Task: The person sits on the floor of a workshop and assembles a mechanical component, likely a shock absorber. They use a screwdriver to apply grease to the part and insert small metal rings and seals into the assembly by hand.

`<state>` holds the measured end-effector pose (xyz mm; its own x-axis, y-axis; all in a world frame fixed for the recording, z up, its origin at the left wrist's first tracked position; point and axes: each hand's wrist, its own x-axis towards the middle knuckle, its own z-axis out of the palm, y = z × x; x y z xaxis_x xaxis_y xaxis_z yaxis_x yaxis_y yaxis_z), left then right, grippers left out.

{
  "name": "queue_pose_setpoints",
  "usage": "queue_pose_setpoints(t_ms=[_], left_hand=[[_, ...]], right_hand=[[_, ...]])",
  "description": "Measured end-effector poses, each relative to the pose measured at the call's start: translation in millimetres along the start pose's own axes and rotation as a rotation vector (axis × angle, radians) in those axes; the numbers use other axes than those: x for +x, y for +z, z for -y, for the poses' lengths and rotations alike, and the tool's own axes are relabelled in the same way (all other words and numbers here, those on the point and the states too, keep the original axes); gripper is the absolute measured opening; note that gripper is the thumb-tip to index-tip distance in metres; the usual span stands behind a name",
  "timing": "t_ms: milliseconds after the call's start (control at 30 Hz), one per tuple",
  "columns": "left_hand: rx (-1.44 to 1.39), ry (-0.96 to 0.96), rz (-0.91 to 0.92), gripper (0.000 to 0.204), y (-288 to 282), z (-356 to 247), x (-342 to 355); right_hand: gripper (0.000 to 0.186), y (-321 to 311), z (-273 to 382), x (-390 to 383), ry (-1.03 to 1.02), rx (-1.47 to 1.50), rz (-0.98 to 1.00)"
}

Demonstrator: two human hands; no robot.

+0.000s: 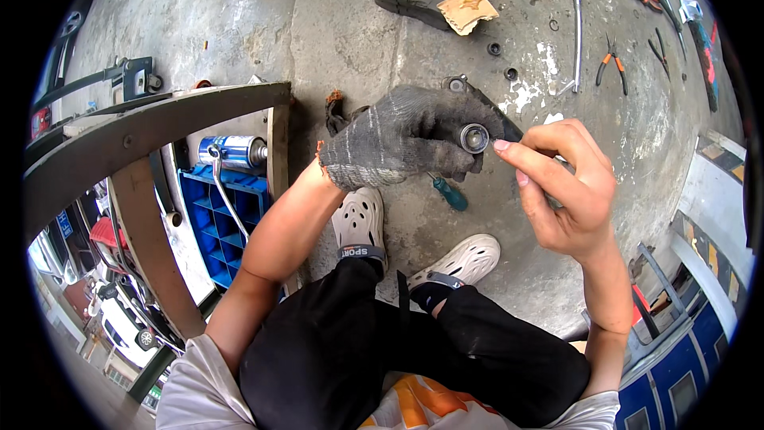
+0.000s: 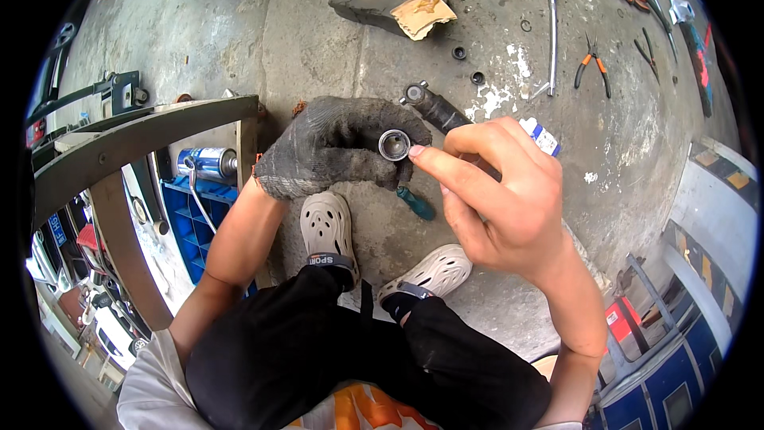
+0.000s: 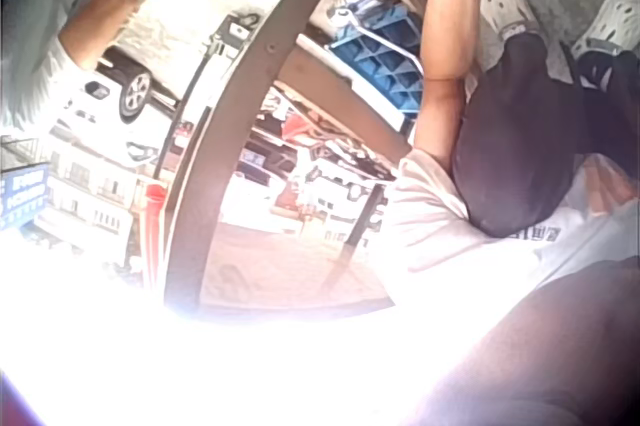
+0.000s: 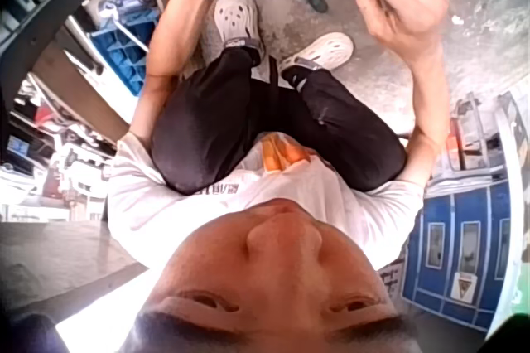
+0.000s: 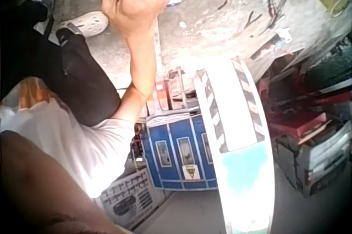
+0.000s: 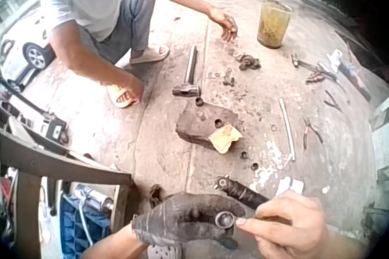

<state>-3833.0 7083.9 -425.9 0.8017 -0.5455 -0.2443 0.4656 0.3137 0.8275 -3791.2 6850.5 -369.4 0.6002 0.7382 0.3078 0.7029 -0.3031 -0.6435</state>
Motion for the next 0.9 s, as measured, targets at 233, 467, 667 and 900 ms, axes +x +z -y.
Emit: queue_pose_setpoints(t_ms=[233, 467, 667, 900], left_hand=[[0.27, 0.09, -0.073, 0.037, 7, -3, -2], [0.733, 0.371, -0.074, 0.034, 9, -1, -3], [0.601, 0.169, 0.009, 0.037, 10, -11, 0], [-0.156, -0.043, 0.067, 0.041, -4, 12, 2]], right_hand=[[0.039, 13, -1, -3, 0.068, 0.091, -0.132], [0.045, 20, -6, 6, -0.172, -0.013, -0.095], [0.053, 19, -5, 5, -0.134, 0.044, -0.059], [0.054, 12, -4, 6, -0.113, 0.031, -0.036]])
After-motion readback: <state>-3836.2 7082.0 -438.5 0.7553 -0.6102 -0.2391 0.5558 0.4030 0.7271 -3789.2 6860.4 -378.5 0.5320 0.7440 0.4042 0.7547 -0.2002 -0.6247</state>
